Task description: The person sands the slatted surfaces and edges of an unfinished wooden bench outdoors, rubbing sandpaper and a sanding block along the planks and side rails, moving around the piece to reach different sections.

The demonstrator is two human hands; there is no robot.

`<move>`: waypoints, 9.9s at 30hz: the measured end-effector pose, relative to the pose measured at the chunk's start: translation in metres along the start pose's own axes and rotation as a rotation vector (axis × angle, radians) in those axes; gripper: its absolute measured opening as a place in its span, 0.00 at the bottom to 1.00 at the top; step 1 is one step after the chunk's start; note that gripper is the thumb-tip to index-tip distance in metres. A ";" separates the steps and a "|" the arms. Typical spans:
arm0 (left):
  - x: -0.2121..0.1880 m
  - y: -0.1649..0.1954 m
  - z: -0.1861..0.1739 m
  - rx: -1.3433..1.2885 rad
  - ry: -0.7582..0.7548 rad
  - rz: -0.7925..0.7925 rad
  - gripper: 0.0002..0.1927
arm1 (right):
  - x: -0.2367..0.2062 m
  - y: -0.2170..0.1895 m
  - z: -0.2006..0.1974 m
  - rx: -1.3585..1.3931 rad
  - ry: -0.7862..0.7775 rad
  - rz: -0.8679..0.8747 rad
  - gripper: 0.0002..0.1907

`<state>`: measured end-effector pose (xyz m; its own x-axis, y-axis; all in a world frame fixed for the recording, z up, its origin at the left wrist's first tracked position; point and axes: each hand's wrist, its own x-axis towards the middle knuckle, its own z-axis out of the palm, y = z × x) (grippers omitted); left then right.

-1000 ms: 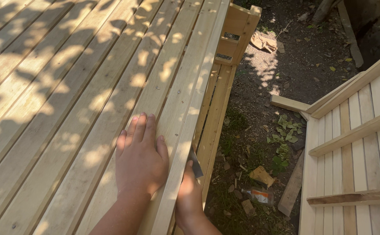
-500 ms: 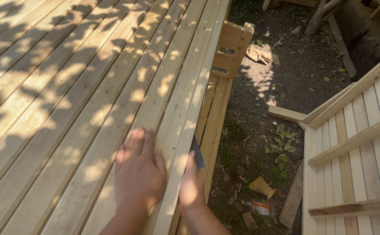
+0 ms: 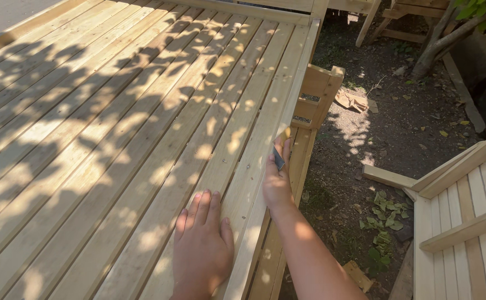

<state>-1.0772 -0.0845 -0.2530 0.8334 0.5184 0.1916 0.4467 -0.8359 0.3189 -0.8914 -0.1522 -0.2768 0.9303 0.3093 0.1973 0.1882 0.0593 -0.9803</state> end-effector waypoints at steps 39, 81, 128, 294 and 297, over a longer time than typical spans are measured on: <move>-0.117 -0.045 -0.022 0.031 0.073 -0.049 0.29 | -0.122 -0.050 0.000 -1.055 -0.341 -0.035 0.29; -0.120 -0.038 -0.032 0.100 0.043 -0.062 0.30 | -0.361 -0.019 0.048 0.277 0.098 0.255 0.33; -0.124 -0.040 -0.031 0.078 0.087 -0.047 0.30 | -0.299 -0.048 0.040 0.372 0.057 0.499 0.38; -0.178 -0.061 -0.041 -0.093 0.058 0.145 0.25 | -0.294 -0.070 0.001 -0.891 -0.349 -0.140 0.31; -0.219 -0.067 -0.057 -0.027 0.050 0.116 0.25 | -0.250 -0.061 -0.004 -1.064 -0.385 -0.096 0.31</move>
<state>-1.3087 -0.1317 -0.2635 0.8614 0.4275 0.2744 0.3388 -0.8860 0.3167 -1.1345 -0.2368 -0.2666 0.7736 0.6290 0.0772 0.5964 -0.6813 -0.4245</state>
